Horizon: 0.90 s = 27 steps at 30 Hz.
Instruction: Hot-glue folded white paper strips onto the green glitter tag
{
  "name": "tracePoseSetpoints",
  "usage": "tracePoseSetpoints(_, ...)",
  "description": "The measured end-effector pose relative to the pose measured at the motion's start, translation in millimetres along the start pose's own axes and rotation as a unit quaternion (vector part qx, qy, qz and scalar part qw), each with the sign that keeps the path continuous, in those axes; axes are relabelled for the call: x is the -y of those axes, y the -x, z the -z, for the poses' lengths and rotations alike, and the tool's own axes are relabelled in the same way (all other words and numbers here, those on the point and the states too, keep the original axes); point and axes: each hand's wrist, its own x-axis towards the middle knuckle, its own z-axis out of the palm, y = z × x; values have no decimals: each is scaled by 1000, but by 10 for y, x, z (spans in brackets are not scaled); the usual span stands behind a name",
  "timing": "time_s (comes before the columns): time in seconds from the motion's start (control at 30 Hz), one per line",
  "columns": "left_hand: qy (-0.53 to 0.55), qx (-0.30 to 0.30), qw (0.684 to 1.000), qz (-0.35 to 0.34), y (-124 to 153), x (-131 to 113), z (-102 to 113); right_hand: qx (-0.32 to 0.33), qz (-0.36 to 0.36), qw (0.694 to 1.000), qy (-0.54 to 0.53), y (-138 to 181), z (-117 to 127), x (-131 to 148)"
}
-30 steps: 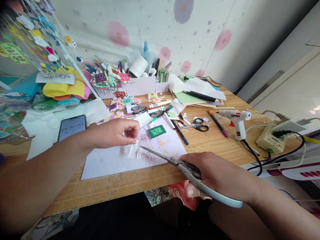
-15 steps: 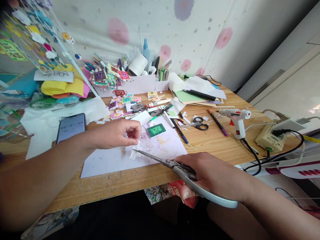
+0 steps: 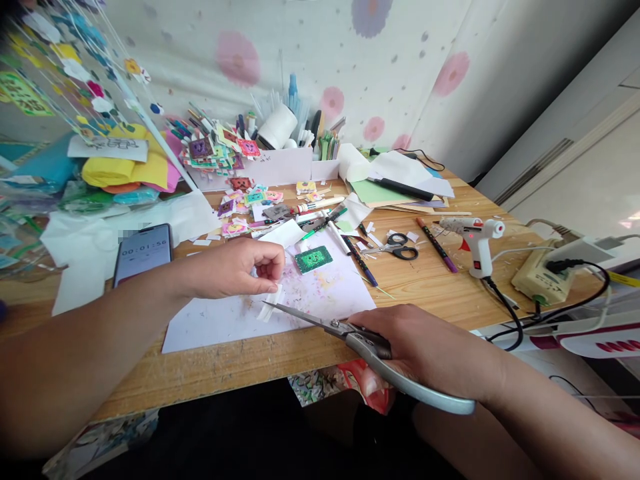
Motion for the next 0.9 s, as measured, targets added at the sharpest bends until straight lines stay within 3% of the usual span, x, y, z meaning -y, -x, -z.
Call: tracePoseSetpoints(0.9, 10, 1, 1000, 7, 14, -11, 3, -5, -11, 1000, -2, 21, -10, -3)
